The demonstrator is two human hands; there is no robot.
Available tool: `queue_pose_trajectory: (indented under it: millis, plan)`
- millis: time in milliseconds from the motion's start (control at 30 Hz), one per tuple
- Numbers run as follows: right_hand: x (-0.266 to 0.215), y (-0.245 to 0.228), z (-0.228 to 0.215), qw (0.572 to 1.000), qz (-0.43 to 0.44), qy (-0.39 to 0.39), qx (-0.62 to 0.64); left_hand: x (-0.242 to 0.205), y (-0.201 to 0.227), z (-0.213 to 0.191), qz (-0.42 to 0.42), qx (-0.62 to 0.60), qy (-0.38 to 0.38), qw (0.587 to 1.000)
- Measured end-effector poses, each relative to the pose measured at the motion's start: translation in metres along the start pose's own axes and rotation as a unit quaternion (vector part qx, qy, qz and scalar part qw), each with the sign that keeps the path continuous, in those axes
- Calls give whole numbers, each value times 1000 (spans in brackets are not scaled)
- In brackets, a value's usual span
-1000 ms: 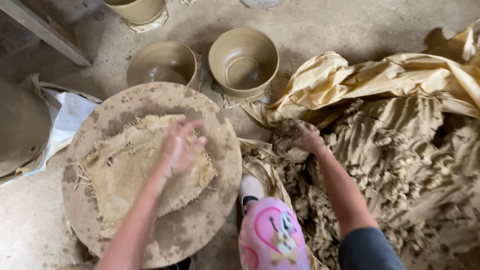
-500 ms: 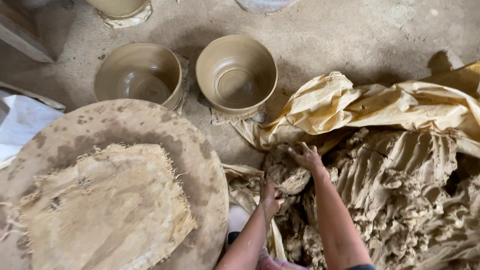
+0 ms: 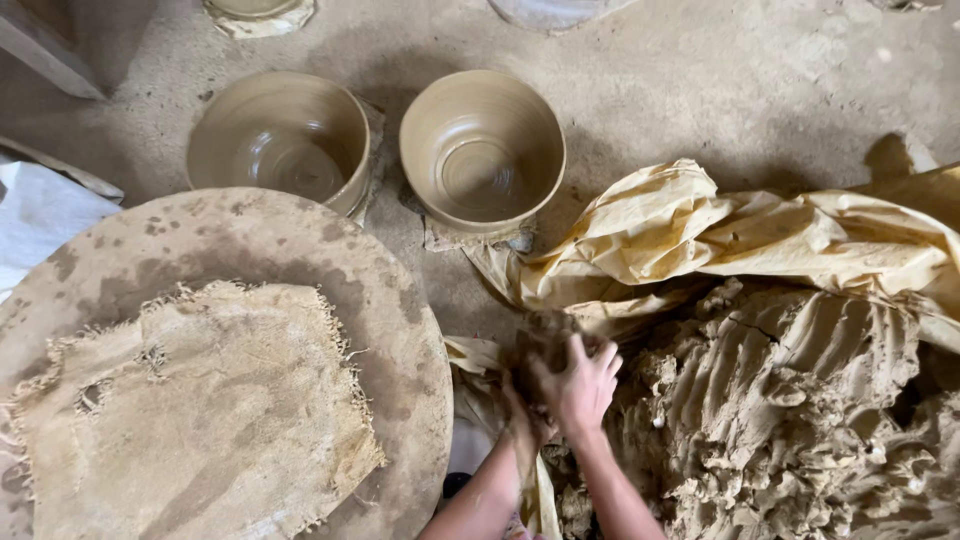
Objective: The person places a piece of burlap on a potter's wheel, centers a lump of clay, and then uses their hands and a small tool to shape the clay into a pot as the wheel spins.
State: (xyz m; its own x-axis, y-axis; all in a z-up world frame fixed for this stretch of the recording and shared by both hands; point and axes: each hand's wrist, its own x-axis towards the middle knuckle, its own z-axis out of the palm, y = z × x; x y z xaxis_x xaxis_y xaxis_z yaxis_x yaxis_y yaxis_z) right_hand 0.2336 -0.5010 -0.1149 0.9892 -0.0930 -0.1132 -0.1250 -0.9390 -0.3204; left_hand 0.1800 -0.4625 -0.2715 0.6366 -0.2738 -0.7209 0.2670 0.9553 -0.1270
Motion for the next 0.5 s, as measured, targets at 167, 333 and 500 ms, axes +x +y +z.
queue_pose_trajectory:
  millis: [167,333,500]
  plan:
    - [-68,-51,-96,985,-138,99,25,-19,-2,20,26,97,-314,944]
    - [-96,-62,-181,902,-317,291,42,-94,-13,118,70,158,-407,897]
    - [-145,-82,-272,833,-391,379,96,-250,22,206,205,129,-357,902]
